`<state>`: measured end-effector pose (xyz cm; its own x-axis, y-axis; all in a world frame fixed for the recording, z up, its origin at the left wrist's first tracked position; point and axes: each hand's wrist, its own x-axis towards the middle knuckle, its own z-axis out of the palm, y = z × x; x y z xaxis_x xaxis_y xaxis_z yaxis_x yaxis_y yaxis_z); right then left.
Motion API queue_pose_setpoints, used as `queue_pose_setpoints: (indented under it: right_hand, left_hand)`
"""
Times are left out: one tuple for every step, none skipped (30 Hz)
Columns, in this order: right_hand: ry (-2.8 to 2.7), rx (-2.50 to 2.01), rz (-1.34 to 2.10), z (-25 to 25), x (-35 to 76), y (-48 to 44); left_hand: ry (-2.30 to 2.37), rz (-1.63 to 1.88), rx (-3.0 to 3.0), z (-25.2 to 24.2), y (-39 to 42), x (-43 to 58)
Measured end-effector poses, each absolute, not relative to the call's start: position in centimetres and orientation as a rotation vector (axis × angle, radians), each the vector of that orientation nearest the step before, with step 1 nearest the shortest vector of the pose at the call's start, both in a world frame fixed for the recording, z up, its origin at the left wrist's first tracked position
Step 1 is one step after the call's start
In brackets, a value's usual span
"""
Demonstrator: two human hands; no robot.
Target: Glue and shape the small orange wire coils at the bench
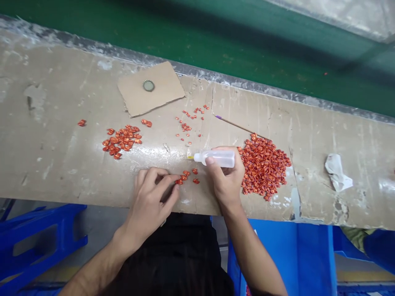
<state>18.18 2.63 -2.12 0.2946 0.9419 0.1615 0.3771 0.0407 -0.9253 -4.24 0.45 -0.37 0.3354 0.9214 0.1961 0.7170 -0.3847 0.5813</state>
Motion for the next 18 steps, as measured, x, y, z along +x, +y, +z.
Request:
queue_pose_setpoints:
  right_hand:
    - [-1.197,-1.514,0.703,-2.1,18.0,2.5]
    - [-1.127,-1.494,0.718,-2.0,17.9,2.5]
    - [-1.082,-1.477,0.733,-1.9,17.7,2.4]
    - [-1.064,-1.464,0.743,-1.7,17.6,2.4]
    - [-1.059,-1.459,0.745,-1.5,17.5,2.4]
    - [-1.064,-1.464,0.739,-1.4,17.4,2.4]
    - [-1.074,-1.477,0.727,-1.3,17.3,2.4]
    - [-1.084,-1.493,0.713,-1.2,17.2,2.4]
    - [-1.090,-1.508,0.699,-1.2,17.2,2.3]
    - [-1.093,-1.520,0.685,-1.2,17.2,2.3]
    - [-1.095,-1.527,0.669,-1.2,17.2,2.2]
    - [-1.095,-1.529,0.653,-1.3,17.2,2.2]
    - [-1.098,-1.531,0.640,-1.4,17.2,2.2]
    - [-1.106,-1.534,0.630,-1.5,17.3,2.1]
    - [-1.117,-1.537,0.621,-1.6,17.3,2.1]
    - [-1.131,-1.542,0.615,-1.7,17.3,2.1]
    - [-1.145,-1.546,0.613,-1.8,17.3,2.2]
    - [-1.157,-1.550,0.613,-1.9,17.3,2.2]
  left_hand:
    - [1.452,0.713,2.212,-0.4,0.5,-4.2]
    - [1.464,0.716,2.211,-0.4,0.5,-4.2]
    - [1.481,0.720,2.208,-0.4,0.5,-4.1]
    - [1.501,0.727,2.205,-0.5,0.5,-4.1]
    - [1.523,0.736,2.201,-0.5,0.5,-4.1]
    - [1.543,0.743,2.200,-0.5,0.5,-4.0]
    - [1.558,0.748,2.202,-0.5,0.4,-4.0]
    - [1.562,0.750,2.204,-0.6,0.4,-4.0]
    - [1.555,0.750,2.203,-0.6,0.4,-4.0]
    - [1.539,0.756,2.201,-0.5,0.3,-4.0]
    - [1.523,0.768,2.199,-0.5,0.2,-4.0]
    - [1.509,0.783,2.201,-0.5,0.1,-3.9]
    - [1.501,0.799,2.208,-0.5,0.0,-3.8]
    - [1.497,0.812,2.223,-0.5,-0.1,-3.7]
    - [1.499,0.815,2.242,-0.5,-0.1,-3.5]
    - [1.506,0.804,2.261,-0.5,-0.2,-3.3]
    - [1.517,0.791,2.274,-0.5,-0.2,-3.2]
    - [1.529,0.778,2.283,-0.5,-0.1,-3.0]
